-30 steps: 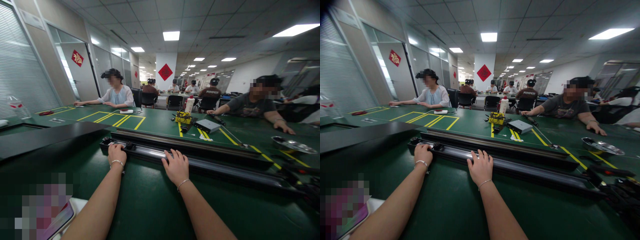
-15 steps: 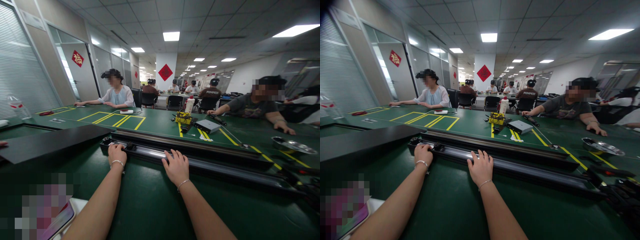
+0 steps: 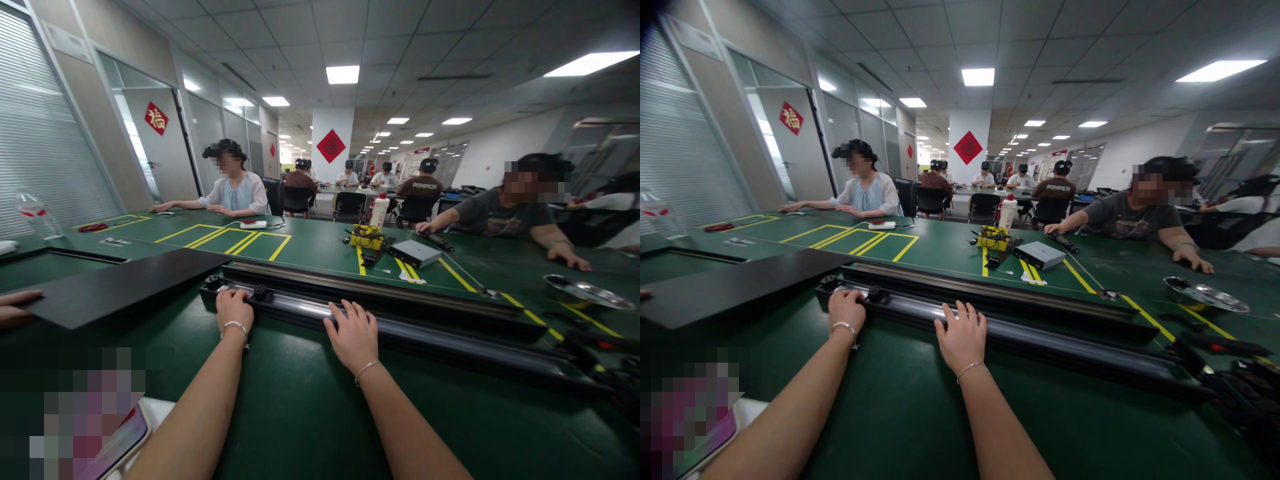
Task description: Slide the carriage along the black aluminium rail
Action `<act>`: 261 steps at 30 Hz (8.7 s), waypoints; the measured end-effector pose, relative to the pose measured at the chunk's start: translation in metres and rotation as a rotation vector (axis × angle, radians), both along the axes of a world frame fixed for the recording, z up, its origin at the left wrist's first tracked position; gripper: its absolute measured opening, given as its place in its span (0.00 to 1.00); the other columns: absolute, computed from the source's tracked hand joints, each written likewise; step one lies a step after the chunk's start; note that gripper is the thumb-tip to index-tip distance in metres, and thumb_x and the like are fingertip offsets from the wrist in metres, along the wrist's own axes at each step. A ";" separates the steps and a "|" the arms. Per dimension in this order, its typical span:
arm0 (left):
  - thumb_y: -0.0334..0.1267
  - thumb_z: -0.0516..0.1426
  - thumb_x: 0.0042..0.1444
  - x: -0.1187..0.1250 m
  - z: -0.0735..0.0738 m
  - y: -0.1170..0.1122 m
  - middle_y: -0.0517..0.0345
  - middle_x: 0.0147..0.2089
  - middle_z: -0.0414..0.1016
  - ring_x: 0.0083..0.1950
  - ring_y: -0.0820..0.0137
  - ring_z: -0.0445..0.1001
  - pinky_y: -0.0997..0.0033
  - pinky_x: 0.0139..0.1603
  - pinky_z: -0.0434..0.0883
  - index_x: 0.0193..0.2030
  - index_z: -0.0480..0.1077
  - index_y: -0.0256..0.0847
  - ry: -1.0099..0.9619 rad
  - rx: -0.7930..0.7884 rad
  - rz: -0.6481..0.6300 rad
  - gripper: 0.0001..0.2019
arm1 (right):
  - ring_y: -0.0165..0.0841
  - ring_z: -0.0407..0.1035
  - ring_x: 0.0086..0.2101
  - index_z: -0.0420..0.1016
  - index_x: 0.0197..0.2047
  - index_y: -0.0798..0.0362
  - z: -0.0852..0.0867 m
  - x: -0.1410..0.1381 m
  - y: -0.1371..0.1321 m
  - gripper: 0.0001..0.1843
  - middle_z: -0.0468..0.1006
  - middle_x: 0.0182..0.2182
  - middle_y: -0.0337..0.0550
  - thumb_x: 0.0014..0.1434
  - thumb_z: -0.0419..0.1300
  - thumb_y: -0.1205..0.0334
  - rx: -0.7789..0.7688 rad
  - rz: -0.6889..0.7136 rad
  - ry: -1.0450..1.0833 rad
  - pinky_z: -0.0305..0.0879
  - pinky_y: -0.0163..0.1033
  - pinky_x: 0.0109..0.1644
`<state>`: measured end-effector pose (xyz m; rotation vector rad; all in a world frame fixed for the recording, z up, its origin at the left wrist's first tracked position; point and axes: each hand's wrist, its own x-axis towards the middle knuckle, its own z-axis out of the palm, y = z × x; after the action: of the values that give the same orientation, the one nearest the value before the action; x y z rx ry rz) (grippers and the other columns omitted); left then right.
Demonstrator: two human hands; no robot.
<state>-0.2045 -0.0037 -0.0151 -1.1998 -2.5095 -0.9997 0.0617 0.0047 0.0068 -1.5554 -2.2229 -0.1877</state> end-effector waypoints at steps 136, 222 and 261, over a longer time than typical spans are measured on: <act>0.27 0.49 0.41 0.004 -0.002 0.002 0.55 0.39 0.68 0.52 0.62 0.55 0.63 0.48 0.59 0.31 0.70 0.46 0.040 -0.062 -0.147 0.14 | 0.40 0.49 0.55 0.61 0.55 0.39 0.000 0.000 -0.001 0.24 0.61 0.55 0.41 0.58 0.40 0.46 -0.006 -0.007 -0.007 0.40 0.48 0.54; 0.26 0.48 0.38 0.001 -0.006 0.007 0.60 0.38 0.70 0.49 0.65 0.58 0.65 0.48 0.58 0.28 0.69 0.47 0.003 -0.041 -0.239 0.14 | 0.40 0.50 0.54 0.62 0.54 0.39 0.001 0.000 -0.001 0.24 0.62 0.55 0.42 0.59 0.39 0.47 0.010 -0.001 -0.019 0.40 0.48 0.53; 0.46 0.46 0.50 0.031 0.008 -0.018 0.48 0.53 0.64 0.60 0.60 0.53 0.60 0.58 0.55 0.49 0.63 0.35 0.280 -0.296 -0.249 0.23 | 0.40 0.49 0.55 0.61 0.55 0.38 0.000 0.001 0.000 0.24 0.61 0.56 0.41 0.58 0.39 0.46 -0.004 0.009 -0.010 0.40 0.47 0.53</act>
<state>-0.1739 -0.0218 -0.0070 -1.6404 -2.3797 -0.4677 0.0626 0.0043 0.0067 -1.5501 -2.2386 -0.1884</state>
